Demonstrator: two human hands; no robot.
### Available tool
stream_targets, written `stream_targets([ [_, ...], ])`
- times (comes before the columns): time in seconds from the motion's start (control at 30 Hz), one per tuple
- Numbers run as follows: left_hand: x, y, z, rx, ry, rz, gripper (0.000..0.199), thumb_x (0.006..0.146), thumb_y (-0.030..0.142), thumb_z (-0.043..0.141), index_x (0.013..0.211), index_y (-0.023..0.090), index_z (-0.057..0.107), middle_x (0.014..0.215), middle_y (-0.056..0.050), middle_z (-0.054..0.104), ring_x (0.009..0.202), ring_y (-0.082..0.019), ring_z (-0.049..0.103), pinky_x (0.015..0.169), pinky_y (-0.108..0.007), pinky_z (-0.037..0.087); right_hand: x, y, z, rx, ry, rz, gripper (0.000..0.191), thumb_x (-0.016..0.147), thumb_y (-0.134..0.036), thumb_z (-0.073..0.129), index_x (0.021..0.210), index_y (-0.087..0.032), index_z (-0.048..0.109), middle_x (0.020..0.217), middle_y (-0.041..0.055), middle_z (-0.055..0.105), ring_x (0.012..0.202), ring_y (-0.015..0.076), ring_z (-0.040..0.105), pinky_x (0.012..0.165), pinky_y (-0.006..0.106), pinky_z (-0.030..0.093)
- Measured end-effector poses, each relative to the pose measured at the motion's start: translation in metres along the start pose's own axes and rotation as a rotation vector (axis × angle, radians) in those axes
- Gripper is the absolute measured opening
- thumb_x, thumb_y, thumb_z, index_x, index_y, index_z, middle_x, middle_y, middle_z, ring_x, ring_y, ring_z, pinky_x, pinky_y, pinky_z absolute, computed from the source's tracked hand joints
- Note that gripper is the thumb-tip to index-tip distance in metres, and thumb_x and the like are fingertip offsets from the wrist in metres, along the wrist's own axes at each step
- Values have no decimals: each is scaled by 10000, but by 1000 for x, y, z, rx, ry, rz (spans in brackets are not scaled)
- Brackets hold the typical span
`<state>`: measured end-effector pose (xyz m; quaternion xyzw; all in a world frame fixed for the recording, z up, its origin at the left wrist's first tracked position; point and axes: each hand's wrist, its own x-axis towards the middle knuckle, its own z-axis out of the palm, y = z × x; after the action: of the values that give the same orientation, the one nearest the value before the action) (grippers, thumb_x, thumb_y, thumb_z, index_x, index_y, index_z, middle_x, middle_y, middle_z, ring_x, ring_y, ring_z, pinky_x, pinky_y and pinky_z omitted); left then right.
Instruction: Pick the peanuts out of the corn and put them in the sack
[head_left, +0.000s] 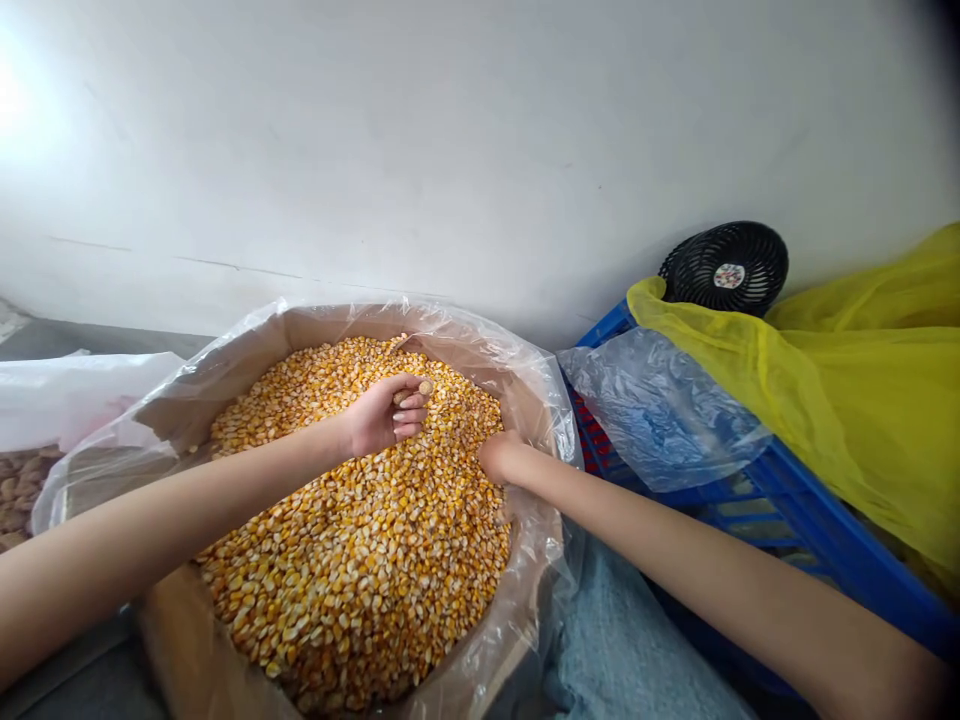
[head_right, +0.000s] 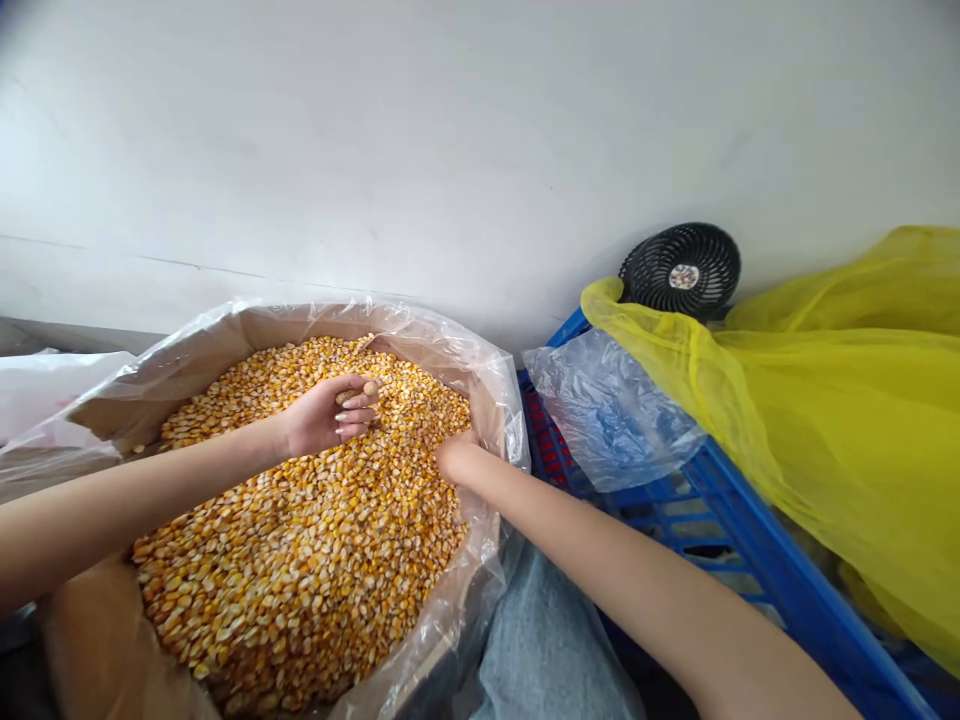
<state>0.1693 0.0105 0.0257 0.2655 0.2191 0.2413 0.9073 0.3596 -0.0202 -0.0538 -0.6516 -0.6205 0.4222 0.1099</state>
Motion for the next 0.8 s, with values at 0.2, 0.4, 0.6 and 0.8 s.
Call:
stream_targets([
  [0.2, -21, 7, 0, -228, -38, 38, 77, 740, 128, 387, 689, 143, 443, 463, 66, 210, 344, -36, 212, 305, -143, 177, -36, -40, -48, -120, -201, 35, 182, 593, -229, 603, 461, -150, 507, 391, -36, 357, 409, 69, 363, 394, 188, 284],
  [0.4, -50, 32, -15, -203, 46, 157, 203, 819, 296, 363, 741, 148, 478, 483, 57, 260, 336, -28, 209, 284, -125, 152, -68, -74, -63, 732, -337, -109, 203, 710, -309, 490, 881, -199, 488, 486, -67, 332, 374, 45, 265, 308, 134, 162],
  [0.6, -61, 20, -42, -60, 168, 95, 142, 783, 244, 449, 709, 125, 470, 592, 33, 399, 357, -8, 244, 268, -106, 185, -63, -82, -44, 1010, -282, -106, 178, 616, -246, 433, 792, -222, 447, 567, -45, 358, 362, 38, 208, 277, 120, 116],
  [0.8, -64, 12, -52, 211, 200, 56, 143, 744, 209, 476, 858, 154, 543, 581, 47, 382, 356, -14, 205, 286, -127, 130, -56, -74, -29, 1022, -316, -22, 191, 598, -226, 469, 787, -201, 483, 696, -6, 434, 423, 43, 302, 284, 119, 137],
])
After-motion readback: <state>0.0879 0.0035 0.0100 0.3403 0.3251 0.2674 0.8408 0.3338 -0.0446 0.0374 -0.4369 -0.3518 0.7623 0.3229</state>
